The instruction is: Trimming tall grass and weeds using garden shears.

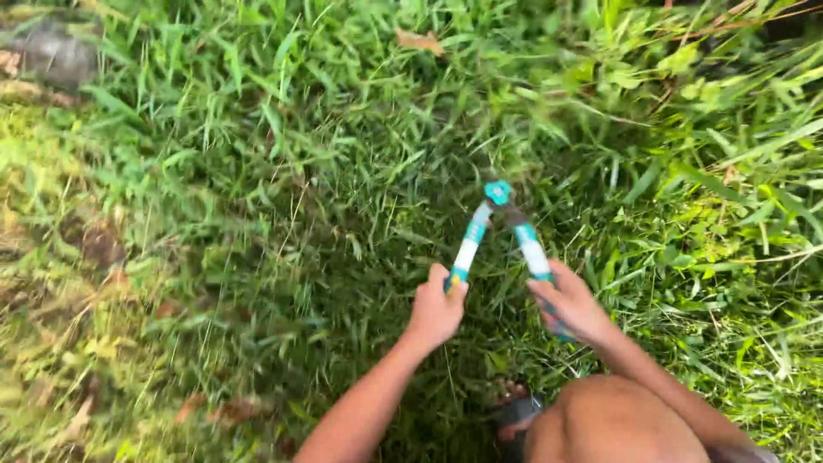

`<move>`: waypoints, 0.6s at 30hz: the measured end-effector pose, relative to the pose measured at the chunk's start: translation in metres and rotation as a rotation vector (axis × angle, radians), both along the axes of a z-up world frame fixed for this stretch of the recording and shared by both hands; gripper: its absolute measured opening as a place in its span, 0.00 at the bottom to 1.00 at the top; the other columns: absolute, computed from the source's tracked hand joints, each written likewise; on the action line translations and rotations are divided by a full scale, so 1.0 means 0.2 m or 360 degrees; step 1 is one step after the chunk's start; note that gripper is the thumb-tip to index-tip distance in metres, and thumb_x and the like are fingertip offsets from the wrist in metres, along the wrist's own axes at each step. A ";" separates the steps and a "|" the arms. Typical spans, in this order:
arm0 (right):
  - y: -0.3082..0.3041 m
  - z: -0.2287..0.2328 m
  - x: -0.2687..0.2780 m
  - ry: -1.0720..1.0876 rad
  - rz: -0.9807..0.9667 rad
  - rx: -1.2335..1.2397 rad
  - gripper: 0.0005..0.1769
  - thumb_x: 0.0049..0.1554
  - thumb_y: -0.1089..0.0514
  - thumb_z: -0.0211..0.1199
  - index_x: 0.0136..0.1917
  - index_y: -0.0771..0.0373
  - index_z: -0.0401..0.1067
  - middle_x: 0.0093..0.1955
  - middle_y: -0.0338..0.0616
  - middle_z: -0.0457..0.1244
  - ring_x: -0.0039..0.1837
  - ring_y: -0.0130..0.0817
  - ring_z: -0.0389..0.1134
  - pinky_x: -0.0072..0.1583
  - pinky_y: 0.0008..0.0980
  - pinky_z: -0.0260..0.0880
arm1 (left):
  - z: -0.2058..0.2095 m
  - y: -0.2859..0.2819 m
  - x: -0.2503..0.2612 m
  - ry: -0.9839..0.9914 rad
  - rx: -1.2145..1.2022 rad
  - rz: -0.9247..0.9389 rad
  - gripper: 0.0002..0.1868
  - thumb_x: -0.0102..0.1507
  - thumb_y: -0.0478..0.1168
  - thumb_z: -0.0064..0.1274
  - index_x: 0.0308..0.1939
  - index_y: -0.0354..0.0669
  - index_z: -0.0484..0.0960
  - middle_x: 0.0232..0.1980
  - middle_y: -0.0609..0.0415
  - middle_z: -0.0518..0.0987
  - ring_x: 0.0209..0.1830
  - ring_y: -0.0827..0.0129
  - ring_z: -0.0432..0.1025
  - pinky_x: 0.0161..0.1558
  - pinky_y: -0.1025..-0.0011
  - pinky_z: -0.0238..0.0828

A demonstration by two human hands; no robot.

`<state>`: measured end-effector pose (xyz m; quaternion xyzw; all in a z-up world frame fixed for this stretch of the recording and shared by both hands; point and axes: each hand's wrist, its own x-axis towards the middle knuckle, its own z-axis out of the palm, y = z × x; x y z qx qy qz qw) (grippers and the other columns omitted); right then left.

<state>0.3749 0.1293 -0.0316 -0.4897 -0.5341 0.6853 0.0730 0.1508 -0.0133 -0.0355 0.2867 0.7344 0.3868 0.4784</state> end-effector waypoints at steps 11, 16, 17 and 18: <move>0.42 0.45 -0.37 0.0403 0.0162 0.0526 0.18 0.63 0.61 0.55 0.63 0.69 0.59 0.21 0.39 0.58 0.16 0.30 0.60 0.18 0.28 0.62 | 0.41 0.49 -0.14 0.0554 0.0369 0.0435 0.07 0.61 0.40 0.56 0.38 0.43 0.77 0.28 0.47 0.78 0.27 0.54 0.74 0.35 0.60 0.67; 0.61 0.98 -0.57 0.0207 0.0358 0.0905 0.12 0.66 0.67 0.51 0.61 0.66 0.57 0.29 0.34 0.54 0.24 0.25 0.55 0.24 0.26 0.58 | 0.71 0.58 -0.43 0.1066 0.0946 0.0495 0.09 0.61 0.29 0.50 0.42 0.41 0.67 0.35 0.56 0.68 0.25 0.71 0.63 0.24 0.72 0.64; 0.67 0.93 -0.51 0.0338 0.0349 0.0835 0.12 0.63 0.68 0.53 0.60 0.69 0.60 0.24 0.40 0.56 0.20 0.29 0.58 0.21 0.27 0.59 | 0.76 0.55 -0.52 0.1152 0.0786 0.0419 0.06 0.62 0.33 0.54 0.40 0.43 0.73 0.33 0.49 0.73 0.28 0.56 0.70 0.29 0.63 0.66; 0.73 0.87 -0.46 0.0469 0.0345 0.0765 0.12 0.60 0.69 0.55 0.58 0.71 0.62 0.20 0.46 0.58 0.16 0.34 0.61 0.18 0.29 0.60 | 0.81 0.53 -0.62 0.1238 0.0623 0.0346 0.03 0.62 0.36 0.58 0.38 0.45 0.79 0.31 0.42 0.79 0.32 0.41 0.76 0.35 0.53 0.69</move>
